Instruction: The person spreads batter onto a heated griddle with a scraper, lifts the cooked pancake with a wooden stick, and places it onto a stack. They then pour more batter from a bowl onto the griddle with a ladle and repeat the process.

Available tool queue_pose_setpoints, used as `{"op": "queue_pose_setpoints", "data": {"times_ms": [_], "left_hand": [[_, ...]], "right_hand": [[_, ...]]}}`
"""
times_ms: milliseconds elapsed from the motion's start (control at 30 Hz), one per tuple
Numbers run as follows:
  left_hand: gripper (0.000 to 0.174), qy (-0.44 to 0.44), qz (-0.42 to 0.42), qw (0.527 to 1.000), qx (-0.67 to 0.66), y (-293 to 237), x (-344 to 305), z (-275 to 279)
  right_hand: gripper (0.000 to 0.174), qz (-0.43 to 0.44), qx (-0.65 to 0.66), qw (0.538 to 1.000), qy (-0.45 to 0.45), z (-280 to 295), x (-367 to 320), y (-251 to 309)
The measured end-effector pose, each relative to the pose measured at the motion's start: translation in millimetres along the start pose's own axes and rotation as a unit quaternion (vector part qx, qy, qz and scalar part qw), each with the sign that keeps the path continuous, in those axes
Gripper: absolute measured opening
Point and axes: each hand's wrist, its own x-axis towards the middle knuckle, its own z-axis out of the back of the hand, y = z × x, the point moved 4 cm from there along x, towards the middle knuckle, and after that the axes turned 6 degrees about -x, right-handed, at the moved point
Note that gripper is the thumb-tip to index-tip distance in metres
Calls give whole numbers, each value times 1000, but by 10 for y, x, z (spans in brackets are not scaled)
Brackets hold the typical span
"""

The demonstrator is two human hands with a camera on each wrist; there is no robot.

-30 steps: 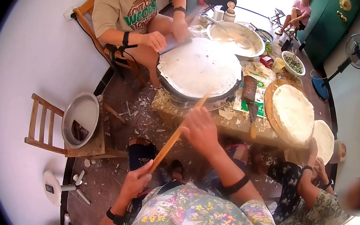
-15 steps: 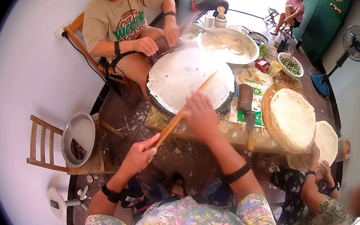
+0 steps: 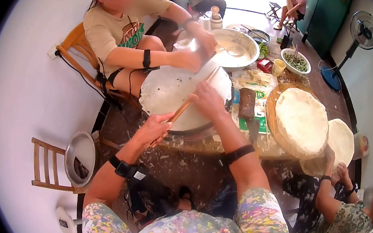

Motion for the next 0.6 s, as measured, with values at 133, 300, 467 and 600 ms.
{"op": "queue_pose_setpoints", "data": {"times_ms": [133,300,467,600], "left_hand": [[53,13,-15,998,59,-2,-156,-106],[52,31,-77,994,74,241,-332,-251],[53,16,-76,992,99,458,-625,-352],[52,12,-78,994,74,725,-869,-378]], "right_hand": [[57,8,-57,998,-24,196,-306,128],[41,-6,-93,990,-109,300,-724,242],[52,21,-123,989,-73,416,-1072,445],[57,-18,-70,993,-93,369,-1291,568]]}}
